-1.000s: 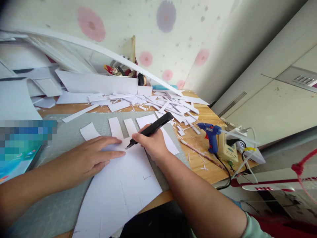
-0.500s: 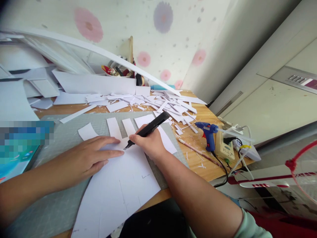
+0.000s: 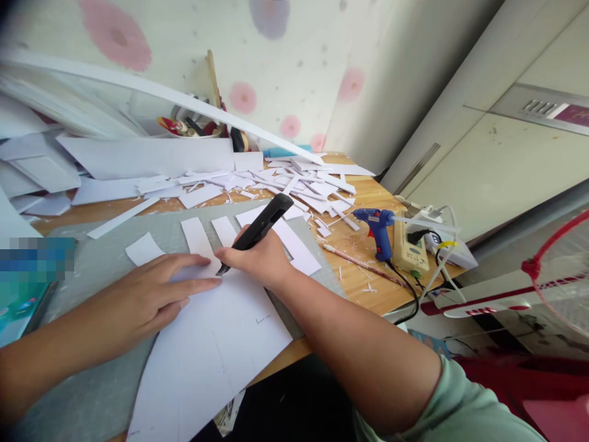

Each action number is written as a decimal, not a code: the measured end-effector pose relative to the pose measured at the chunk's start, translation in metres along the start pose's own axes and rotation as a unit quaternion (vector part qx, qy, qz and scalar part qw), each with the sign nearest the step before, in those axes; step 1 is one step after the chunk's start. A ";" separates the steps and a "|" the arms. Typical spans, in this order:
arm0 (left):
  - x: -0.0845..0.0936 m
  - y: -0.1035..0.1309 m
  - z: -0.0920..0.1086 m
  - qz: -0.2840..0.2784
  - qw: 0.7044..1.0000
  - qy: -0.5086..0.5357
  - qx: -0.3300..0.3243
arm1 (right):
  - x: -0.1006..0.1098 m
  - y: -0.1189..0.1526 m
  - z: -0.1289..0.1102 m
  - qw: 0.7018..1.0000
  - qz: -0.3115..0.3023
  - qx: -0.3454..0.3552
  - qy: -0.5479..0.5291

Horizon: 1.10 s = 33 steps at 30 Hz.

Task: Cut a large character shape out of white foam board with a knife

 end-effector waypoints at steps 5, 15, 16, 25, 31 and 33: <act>0.002 0.000 0.001 -0.005 1.000 0.000 -0.002 | 0.002 0.000 0.000 0.999 0.025 -0.023 0.004; 0.004 0.000 0.001 -0.001 1.000 0.002 -0.002 | 0.005 -0.001 0.005 0.999 0.037 -0.016 0.002; 0.004 0.000 0.001 -0.003 1.000 0.003 -0.001 | 0.005 -0.001 0.005 0.999 0.037 -0.015 0.001; 0.004 -0.001 0.000 -0.013 1.000 0.013 0.009 | 0.006 -0.002 0.011 0.998 0.057 -0.012 -0.015; 0.003 -0.002 0.001 -0.008 1.000 0.010 0.010 | 0.005 -0.001 0.007 0.997 0.065 -0.027 -0.029; 0.003 -0.002 0.001 -0.009 1.000 0.009 0.013 | 0.005 -0.001 0.006 0.997 0.064 -0.030 -0.033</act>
Point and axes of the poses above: each hand's wrist, its own y-axis away from the middle knuckle, its own x-axis out of the back of the hand, z = x × y, the point moved 3 cm from there along -y, towards the middle knuckle, and after that the axes turned 9 degrees about -z, right-handed, at the moved point
